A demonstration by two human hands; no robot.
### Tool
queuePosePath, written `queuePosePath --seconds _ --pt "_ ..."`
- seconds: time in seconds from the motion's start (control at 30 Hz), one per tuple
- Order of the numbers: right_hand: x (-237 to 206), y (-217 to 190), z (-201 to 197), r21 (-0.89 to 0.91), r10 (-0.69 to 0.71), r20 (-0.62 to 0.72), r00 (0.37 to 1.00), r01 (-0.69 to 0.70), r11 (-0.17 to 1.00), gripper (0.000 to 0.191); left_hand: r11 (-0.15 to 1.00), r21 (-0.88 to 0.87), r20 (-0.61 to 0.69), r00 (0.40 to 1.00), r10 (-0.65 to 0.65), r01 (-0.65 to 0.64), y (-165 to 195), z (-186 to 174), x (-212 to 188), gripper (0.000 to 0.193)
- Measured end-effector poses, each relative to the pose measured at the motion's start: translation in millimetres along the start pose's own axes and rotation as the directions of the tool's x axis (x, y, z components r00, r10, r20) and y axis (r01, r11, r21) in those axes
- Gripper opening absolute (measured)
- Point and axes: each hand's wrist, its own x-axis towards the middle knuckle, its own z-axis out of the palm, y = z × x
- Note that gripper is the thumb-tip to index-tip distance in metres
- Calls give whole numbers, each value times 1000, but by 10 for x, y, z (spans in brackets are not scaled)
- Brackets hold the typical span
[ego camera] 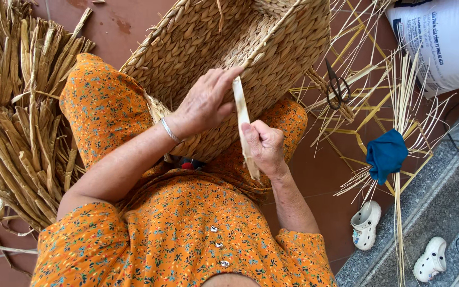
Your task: The person sits on the floor with a woven water hyacinth basket on their lap and weaves flat bamboo strips around the basket's rim, tucking and tightening the strips by hand to bind the edge. They work the strips around the corners and along the sides, pulling each one taut as they go.
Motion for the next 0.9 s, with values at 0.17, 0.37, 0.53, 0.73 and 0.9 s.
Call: queuePosePath --seconds 0.17,0.37,0.53,0.73,0.9 --pt "418 -183 78 17 -476 160 865 480 877 31 948 -219 -87 963 -254 230 -119 109 0 43" --pt "1080 132 -22 -393 -49 74 996 74 917 39 202 -820 279 683 -675 535 -633 131 73 30" --pt "1014 154 -16 -318 -43 78 996 66 946 44 160 -802 204 515 -832 575 -876 -122 89 52" --pt "971 93 117 -89 80 54 995 -75 993 62 690 -299 -133 687 -714 659 -1152 -382 102 47" --pt "924 182 165 -91 30 19 999 -28 995 68 979 -20 -55 978 -203 202 -1219 -577 -40 48"
